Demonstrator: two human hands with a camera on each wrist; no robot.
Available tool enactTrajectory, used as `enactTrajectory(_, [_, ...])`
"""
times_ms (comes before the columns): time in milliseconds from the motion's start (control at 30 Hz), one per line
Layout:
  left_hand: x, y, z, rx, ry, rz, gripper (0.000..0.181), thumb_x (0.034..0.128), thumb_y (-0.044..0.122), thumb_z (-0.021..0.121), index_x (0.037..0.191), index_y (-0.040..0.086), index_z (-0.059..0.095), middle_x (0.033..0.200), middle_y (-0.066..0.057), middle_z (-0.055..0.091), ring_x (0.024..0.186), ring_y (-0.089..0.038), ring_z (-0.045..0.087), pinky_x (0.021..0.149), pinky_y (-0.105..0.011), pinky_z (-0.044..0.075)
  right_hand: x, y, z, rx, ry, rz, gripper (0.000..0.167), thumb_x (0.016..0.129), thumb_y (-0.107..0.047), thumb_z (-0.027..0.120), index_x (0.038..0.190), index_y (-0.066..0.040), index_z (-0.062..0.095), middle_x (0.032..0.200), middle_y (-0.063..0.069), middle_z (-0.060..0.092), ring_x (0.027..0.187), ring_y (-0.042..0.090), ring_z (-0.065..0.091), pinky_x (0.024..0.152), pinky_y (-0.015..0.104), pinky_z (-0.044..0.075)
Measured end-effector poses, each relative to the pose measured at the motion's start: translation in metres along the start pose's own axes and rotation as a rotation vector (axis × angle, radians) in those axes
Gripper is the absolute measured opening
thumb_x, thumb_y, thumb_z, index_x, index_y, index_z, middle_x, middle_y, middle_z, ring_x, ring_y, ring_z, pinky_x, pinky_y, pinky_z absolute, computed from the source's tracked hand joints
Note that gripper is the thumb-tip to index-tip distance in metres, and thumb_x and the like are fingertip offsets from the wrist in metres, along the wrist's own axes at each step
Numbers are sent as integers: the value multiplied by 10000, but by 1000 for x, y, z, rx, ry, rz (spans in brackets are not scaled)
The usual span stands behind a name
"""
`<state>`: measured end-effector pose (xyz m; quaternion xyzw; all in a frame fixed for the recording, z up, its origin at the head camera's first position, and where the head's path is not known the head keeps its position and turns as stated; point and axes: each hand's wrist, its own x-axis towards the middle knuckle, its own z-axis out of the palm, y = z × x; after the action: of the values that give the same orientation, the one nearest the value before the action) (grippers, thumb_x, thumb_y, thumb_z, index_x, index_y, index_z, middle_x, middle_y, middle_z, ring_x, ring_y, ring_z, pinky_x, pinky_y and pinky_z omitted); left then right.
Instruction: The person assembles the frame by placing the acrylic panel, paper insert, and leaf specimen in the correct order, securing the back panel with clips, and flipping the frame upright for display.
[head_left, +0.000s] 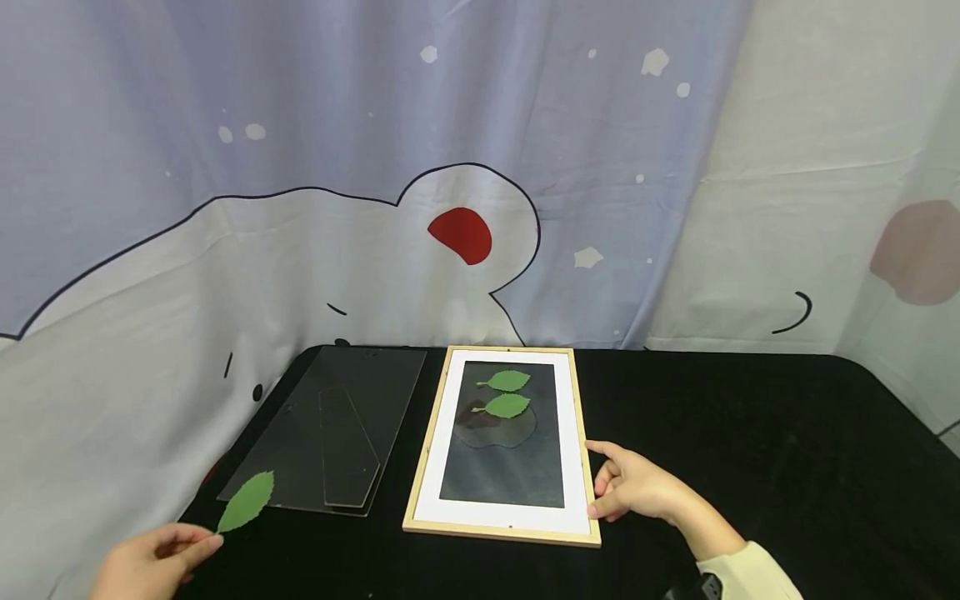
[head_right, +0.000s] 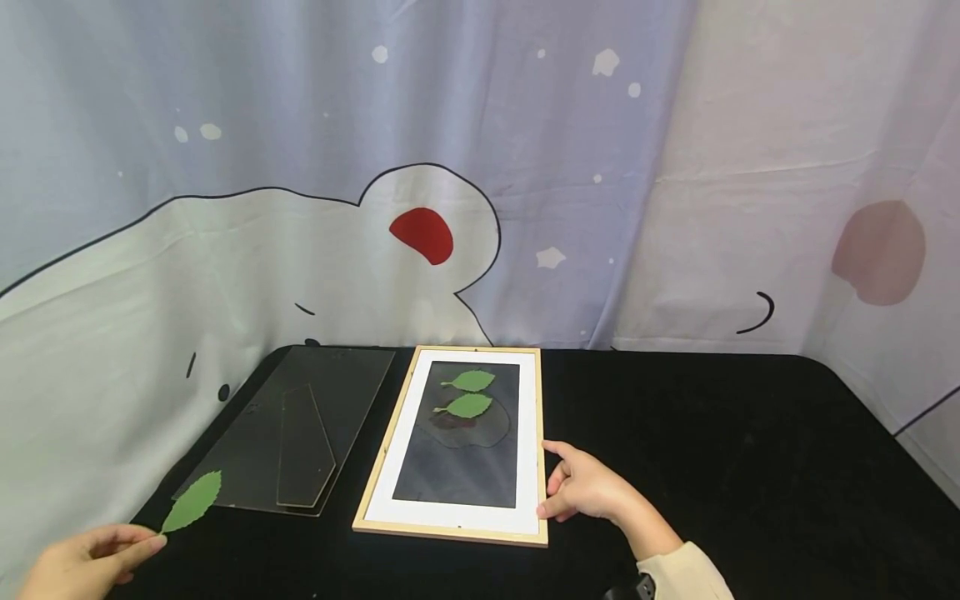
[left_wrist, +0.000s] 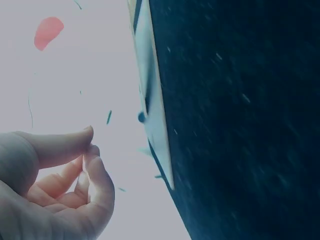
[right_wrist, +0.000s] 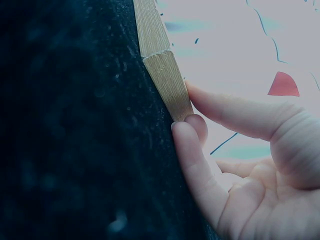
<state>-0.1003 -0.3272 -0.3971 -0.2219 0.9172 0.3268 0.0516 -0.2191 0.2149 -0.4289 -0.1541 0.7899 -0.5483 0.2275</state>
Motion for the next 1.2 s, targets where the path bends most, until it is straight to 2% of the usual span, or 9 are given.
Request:
enactTrajectory(200, [-6,33,7,-23,3,72,324,876,335,697,936,17,714,735,20,647,660,-152,567,586,-290,449,0,0,0,-6,3,1,988,680,35,798,1428,173,168,796,96,523,650,187,589,618,369,545])
enactTrajectory(367, [-8,59,18,-32,31,142,205,890,229,693,911,26,713,738,-2,643,660,-169,560,566,-296,437,-1,-1,0,1,0,-1,984,683,31,798,1428,172,171,790,92,520,647,190,590,620,370,546])
enactTrajectory(667, [-5,89,39,-12,25,269,112,872,172,712,866,60,704,751,-17,626,669,-160,502,571,-292,409,-1,-1,0,1,-1,2,982,688,29,797,1430,171,169,792,94,520,651,195,593,623,375,548])
enactTrajectory(1200, [1,142,78,-90,63,439,62,825,106,747,797,79,700,724,-4,607,667,-151,482,576,-285,401,-1,1,-1,-3,3,4,972,694,33,790,1434,163,174,792,91,523,656,198,596,627,386,550])
